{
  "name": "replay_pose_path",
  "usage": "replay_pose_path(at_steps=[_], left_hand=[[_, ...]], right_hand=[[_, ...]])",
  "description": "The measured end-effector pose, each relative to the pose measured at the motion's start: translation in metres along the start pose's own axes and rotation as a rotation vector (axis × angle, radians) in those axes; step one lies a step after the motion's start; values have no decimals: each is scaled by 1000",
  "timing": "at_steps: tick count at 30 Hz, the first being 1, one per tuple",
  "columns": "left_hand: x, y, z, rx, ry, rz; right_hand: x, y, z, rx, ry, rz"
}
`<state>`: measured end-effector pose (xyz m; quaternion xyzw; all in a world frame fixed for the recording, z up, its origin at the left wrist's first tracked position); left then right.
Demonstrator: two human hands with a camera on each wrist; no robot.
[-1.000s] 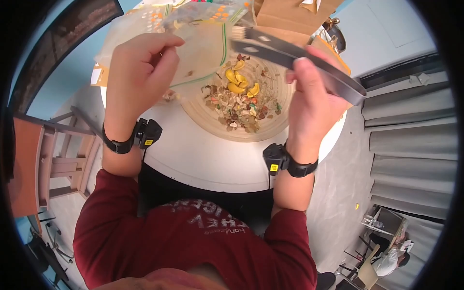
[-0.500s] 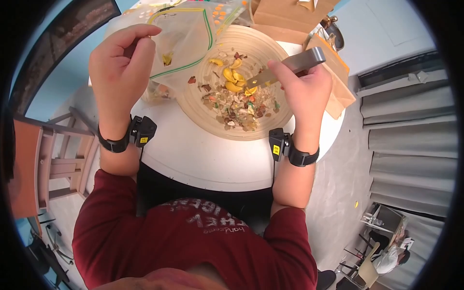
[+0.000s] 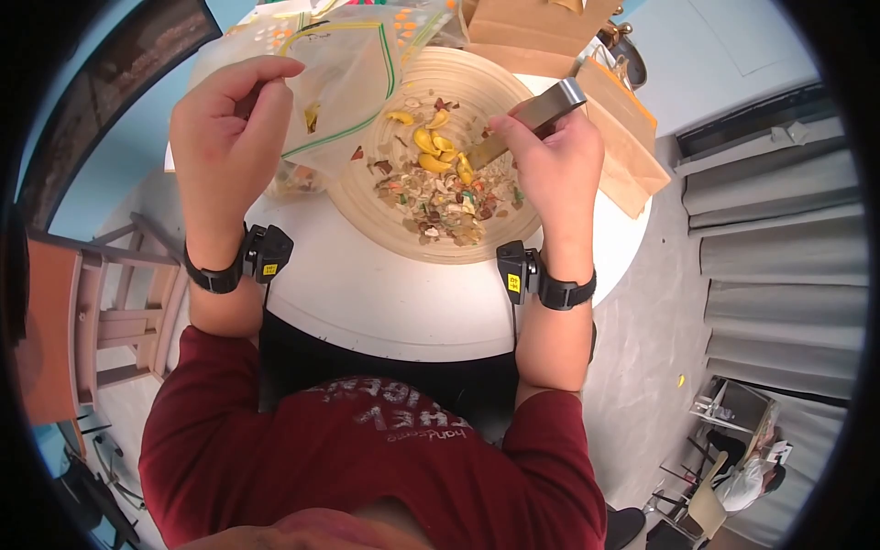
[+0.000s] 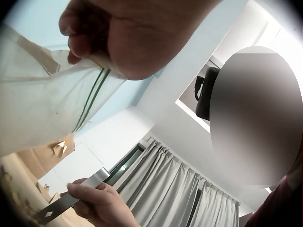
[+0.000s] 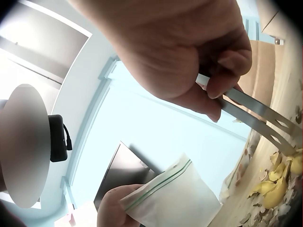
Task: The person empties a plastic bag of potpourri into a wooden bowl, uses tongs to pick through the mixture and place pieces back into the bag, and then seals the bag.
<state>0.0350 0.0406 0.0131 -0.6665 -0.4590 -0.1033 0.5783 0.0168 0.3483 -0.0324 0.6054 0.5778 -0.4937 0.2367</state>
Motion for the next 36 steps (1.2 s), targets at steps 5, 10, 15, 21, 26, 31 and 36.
replay_pose_path(at_steps=[5,10,15,21,26,31,36], left_hand=[[2,0,7,-84,-5,8],[3,4,19,-197,-44,121],[8,5,28,-305,-82,188],[8,4,22,-245,-102,199],[4,1,6,-103,-84,108],[3,-1,1,-37,-34,42],[3,0,5,-58,-21,64]], right_hand=[[-3,-1,-18,81,-35,6],[-18,5,-32,192,-268,-92],[-32,13,-16,93,-752,-225],[-41,19,-20,190,-558,-210],[-25,5,-24,18,-202,-29],[-19,3,-15,-77,-56,23],[-11,2,-7,-149,-93,16]])
Point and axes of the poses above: each hand's wrist, its own y-axis away from the middle knuckle, its own z-axis out of the palm, x = y × z, the point moved 8 cm from there along -y, towards the middle knuckle, and after that the axes turned 1 degree about z, right-handed, at the moved point
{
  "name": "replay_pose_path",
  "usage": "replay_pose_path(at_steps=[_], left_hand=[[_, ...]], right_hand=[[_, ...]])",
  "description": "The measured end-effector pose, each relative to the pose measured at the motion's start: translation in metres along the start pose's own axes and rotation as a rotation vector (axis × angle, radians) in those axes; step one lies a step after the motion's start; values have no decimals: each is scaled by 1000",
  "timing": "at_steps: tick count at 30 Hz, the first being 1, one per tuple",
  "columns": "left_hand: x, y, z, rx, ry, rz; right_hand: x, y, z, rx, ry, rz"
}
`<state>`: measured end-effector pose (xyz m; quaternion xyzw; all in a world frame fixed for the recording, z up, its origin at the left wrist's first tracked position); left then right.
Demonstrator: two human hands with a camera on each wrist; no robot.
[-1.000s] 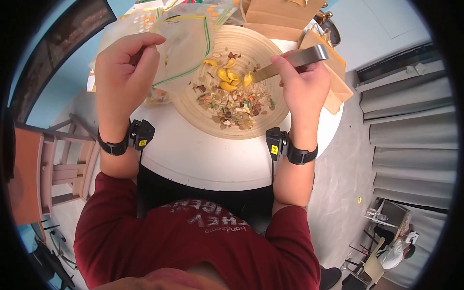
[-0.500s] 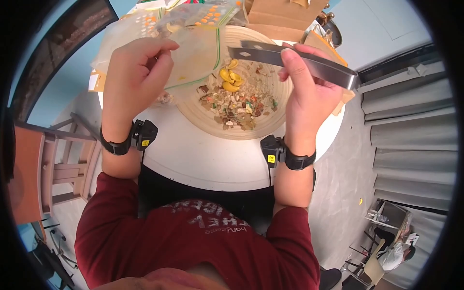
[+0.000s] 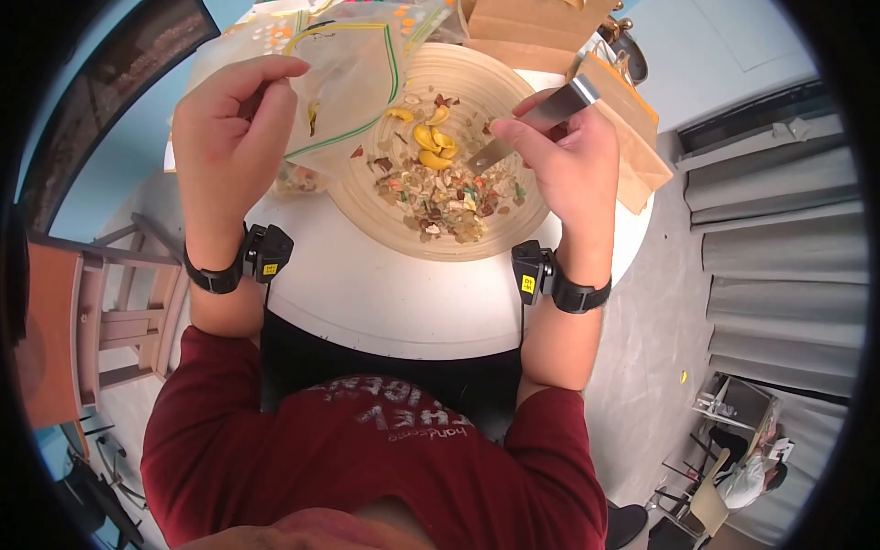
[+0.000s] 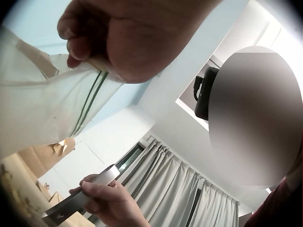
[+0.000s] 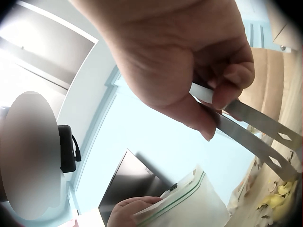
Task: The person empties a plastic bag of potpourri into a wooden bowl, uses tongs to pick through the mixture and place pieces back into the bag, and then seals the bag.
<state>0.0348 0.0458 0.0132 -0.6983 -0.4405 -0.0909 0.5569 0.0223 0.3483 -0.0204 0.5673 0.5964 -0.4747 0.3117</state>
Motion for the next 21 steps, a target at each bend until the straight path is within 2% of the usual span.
replay_pose_path(at_steps=[10,14,17,21], left_hand=[[3,0,3,-48,-23,26],[2,1,5,-59,-20,28],[0,0,5,-55,11,-33],[-2,1,10,-61,24,24]], right_hand=[[5,0,8,-62,34,-24],[3,0,2,-2,54,-32],[-4,2,-5,66,27,-48],[-5,0,-17,104,-51,-74]])
Point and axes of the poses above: each hand's wrist, its own y-axis away from the middle knuckle, its own z-axis out of the palm, x = y × z, the point moved 8 cm from there along -y, towards the middle knuckle, and after that the axes turned 1 degree about z, right-handed, at the moved point
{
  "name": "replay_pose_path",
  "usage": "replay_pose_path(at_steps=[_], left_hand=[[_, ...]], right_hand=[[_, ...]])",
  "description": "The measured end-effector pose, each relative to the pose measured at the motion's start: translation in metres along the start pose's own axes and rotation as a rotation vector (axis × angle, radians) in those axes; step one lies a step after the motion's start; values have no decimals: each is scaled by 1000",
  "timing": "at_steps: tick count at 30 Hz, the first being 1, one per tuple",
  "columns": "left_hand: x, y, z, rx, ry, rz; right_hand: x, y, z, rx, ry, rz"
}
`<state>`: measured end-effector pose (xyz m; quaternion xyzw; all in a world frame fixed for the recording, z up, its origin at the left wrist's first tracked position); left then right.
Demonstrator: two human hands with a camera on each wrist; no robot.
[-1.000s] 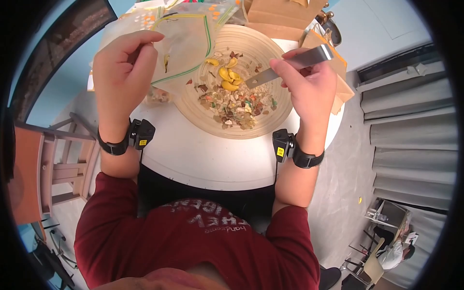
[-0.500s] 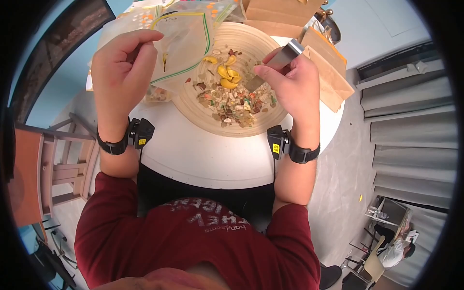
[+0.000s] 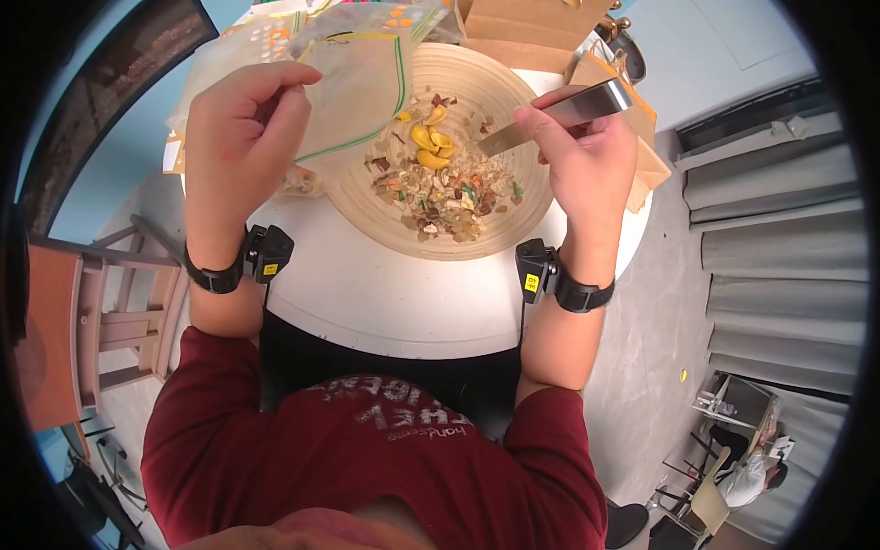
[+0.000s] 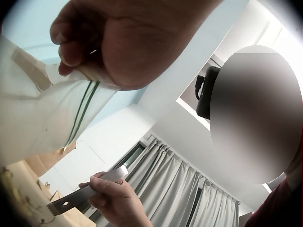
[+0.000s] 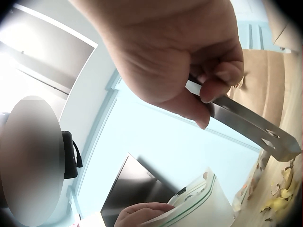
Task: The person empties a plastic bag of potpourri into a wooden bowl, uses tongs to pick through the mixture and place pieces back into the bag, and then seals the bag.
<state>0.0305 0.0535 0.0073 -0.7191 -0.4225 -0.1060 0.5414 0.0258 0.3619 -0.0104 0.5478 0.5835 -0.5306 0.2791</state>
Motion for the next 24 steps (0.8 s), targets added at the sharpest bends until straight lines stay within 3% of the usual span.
replay_pose_path(at_steps=[24], left_hand=[[5,-1,2,-25,-42,57]], right_hand=[[8,-2,3,-38,146,92]])
Point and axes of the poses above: each hand's wrist, its own y-axis away from the middle knuckle, its own z-axis out of the palm, x = y × z, the point moved 8 cm from there along -y, towards the middle knuckle, and after that the axes turned 1 degree about z, right-handed, at the moved point
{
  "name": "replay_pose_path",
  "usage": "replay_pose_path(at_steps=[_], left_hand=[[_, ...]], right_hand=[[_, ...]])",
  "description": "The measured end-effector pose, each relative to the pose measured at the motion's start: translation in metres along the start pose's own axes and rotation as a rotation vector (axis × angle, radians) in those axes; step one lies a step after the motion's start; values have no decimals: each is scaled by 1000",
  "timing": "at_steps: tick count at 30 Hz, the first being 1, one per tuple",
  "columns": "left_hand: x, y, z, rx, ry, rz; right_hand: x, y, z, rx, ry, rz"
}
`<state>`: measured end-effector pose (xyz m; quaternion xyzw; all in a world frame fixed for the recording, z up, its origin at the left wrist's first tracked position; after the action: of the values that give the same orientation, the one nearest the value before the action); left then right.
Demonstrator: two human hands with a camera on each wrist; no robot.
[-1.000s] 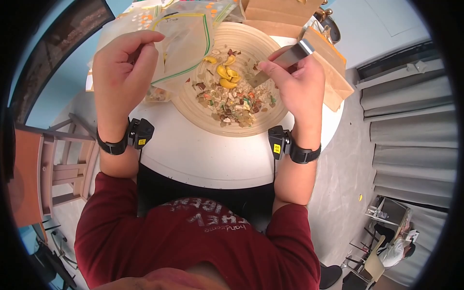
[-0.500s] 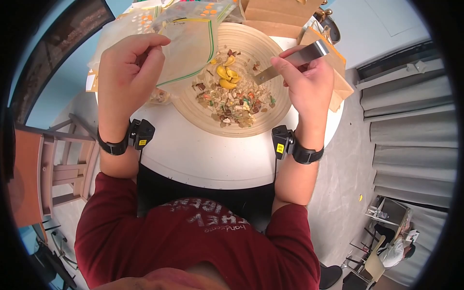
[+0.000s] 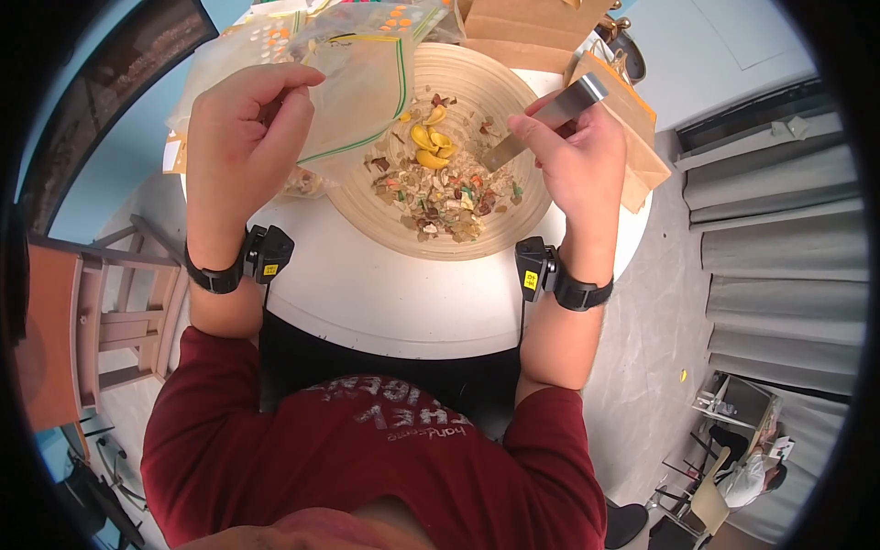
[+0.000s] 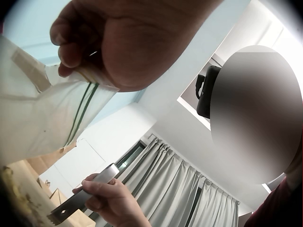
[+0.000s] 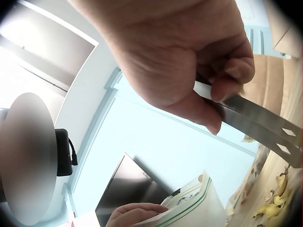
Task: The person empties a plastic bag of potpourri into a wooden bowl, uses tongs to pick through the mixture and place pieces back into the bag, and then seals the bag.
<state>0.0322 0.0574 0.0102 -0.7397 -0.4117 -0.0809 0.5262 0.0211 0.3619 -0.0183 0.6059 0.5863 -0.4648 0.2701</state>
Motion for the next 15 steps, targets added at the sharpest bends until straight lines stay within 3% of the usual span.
replay_pose_path(at_steps=[8,11,15], left_hand=[[1,0,0,4,-10,-4],[2,1,1,-66,-81,16],[0,0,0,7,-5,1]], right_hand=[[6,-3,7,-13,-18,-14],[11,-5,12,-49,-15,-33],[8,-3,19,-89,15,-72]])
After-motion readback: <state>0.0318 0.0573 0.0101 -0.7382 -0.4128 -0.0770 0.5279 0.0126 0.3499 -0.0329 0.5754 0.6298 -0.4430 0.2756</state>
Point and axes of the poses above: each hand's wrist, its own y-axis away from the middle knuckle, its own z-axis out of the palm, x = y × z, the point moved 8 cm from there along -y, towards the middle knuckle, and after that the axes turned 1 degree about z, right-handed, at the moved point
